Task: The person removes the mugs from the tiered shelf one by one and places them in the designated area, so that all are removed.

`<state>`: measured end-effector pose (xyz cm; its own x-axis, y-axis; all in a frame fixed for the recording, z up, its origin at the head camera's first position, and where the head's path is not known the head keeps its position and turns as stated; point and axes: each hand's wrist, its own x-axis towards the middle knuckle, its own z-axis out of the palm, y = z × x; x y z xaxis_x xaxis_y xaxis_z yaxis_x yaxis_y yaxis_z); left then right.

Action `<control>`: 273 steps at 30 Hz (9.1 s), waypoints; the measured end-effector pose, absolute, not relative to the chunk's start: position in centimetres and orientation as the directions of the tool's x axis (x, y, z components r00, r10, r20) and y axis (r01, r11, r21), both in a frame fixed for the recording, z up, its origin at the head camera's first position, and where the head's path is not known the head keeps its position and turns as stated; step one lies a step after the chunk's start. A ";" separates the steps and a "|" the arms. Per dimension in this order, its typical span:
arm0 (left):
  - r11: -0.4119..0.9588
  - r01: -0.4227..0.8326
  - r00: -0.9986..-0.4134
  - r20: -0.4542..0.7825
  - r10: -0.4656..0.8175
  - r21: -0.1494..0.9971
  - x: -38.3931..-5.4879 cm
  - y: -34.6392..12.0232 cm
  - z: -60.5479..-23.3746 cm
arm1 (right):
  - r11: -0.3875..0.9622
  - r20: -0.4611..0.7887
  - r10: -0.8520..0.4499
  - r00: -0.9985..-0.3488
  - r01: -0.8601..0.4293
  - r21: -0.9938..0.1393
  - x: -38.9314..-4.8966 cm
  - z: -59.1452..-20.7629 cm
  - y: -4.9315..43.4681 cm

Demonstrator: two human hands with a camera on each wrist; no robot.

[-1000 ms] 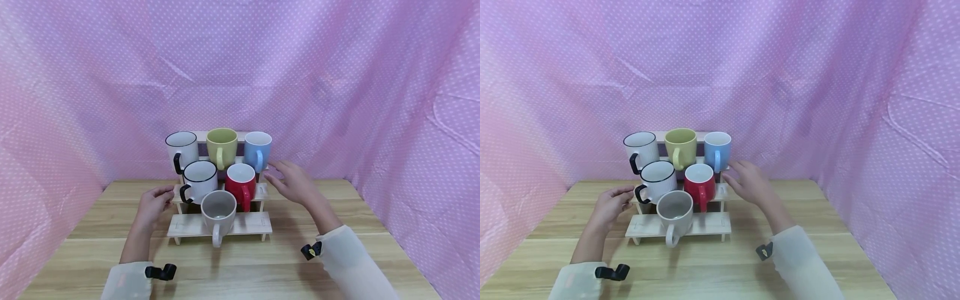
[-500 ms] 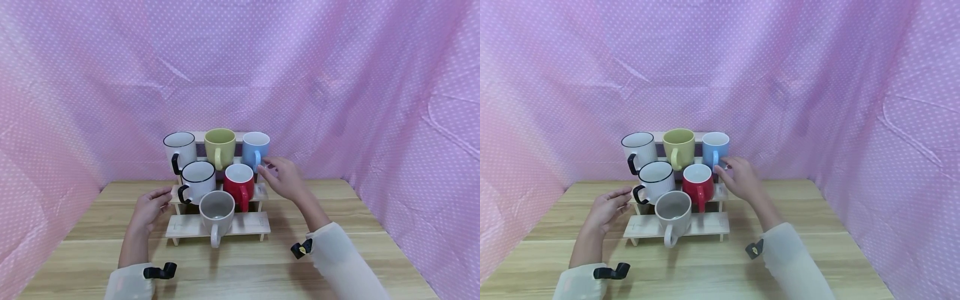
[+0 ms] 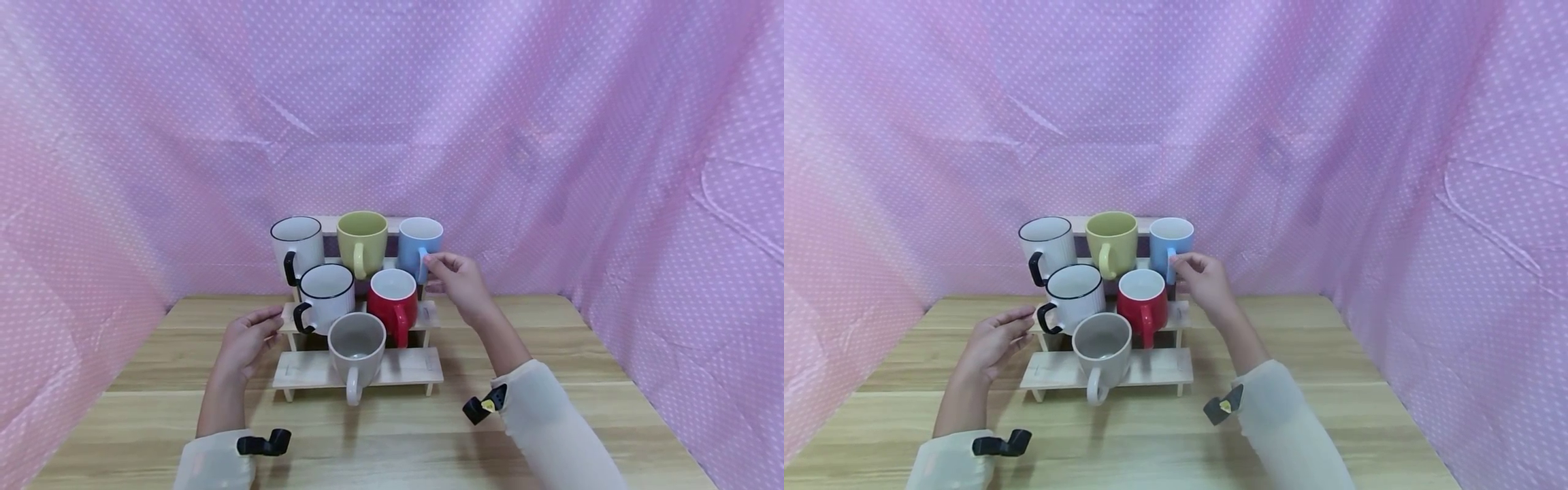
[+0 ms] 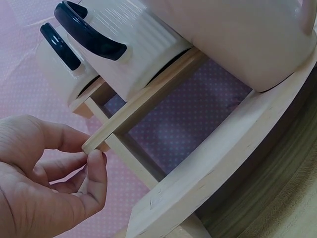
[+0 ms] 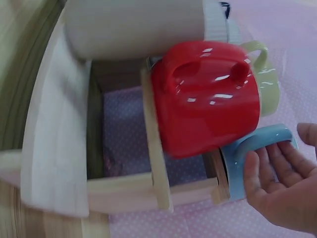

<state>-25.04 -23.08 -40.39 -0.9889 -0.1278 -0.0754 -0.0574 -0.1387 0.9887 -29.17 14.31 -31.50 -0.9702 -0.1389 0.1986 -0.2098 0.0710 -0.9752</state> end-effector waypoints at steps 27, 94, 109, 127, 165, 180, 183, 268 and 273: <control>-0.139 -0.065 -0.990 -0.082 -0.117 0.988 -25.2 -23.1 -40.7 | -0.063 0.071 -0.210 -0.975 -0.059 -0.996 -29.0 -30.1 16.2; -0.149 -0.059 -0.991 -0.076 -0.114 0.987 -24.9 -23.3 -40.8 | 0.129 0.207 0.250 -0.946 -0.179 -0.975 -30.9 -40.8 35.6; -0.167 -0.060 -0.989 -0.081 -0.121 0.984 -25.1 -23.0 -40.8 | 0.370 0.149 0.258 -0.955 -0.045 -0.928 -32.1 -44.7 38.4; -0.149 -0.060 -0.987 -0.081 -0.139 0.987 -25.1 -22.8 -40.5 | 0.070 0.049 0.263 -0.963 -0.031 -0.997 -32.9 -45.7 38.4; -0.148 -0.050 -0.991 -0.067 -0.115 0.988 -25.2 -23.0 -40.8 | 0.301 0.223 0.414 -0.883 -0.098 -0.948 -34.0 -39.8 38.5; -0.121 -0.065 -0.989 -0.080 -0.121 0.990 -24.8 -22.9 -40.7 | 0.432 0.306 0.247 -0.919 -0.179 -0.884 -34.3 -35.9 34.3; -0.116 -0.065 -0.989 -0.080 -0.125 0.991 -24.8 -22.9 -40.6 | 0.430 0.323 0.211 -0.922 -0.209 -0.878 -34.4 -35.4 33.1; -0.142 -0.065 -0.989 -0.083 -0.122 0.988 -25.0 -22.7 -40.6 | 0.361 0.200 -0.480 -0.854 -0.400 -0.842 -30.0 -28.6 6.4; -0.137 -0.070 -0.989 -0.087 -0.123 0.988 -25.0 -22.7 -40.6 | 0.306 0.157 -0.471 -0.868 -0.328 -0.894 -29.9 -28.6 6.3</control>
<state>-24.98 -22.75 -40.63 -0.9886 -0.1227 -0.0870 -0.0699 -0.1375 0.9880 -29.90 6.27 -28.63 -0.8679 -0.4714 0.1567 -0.3278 0.3063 -0.8937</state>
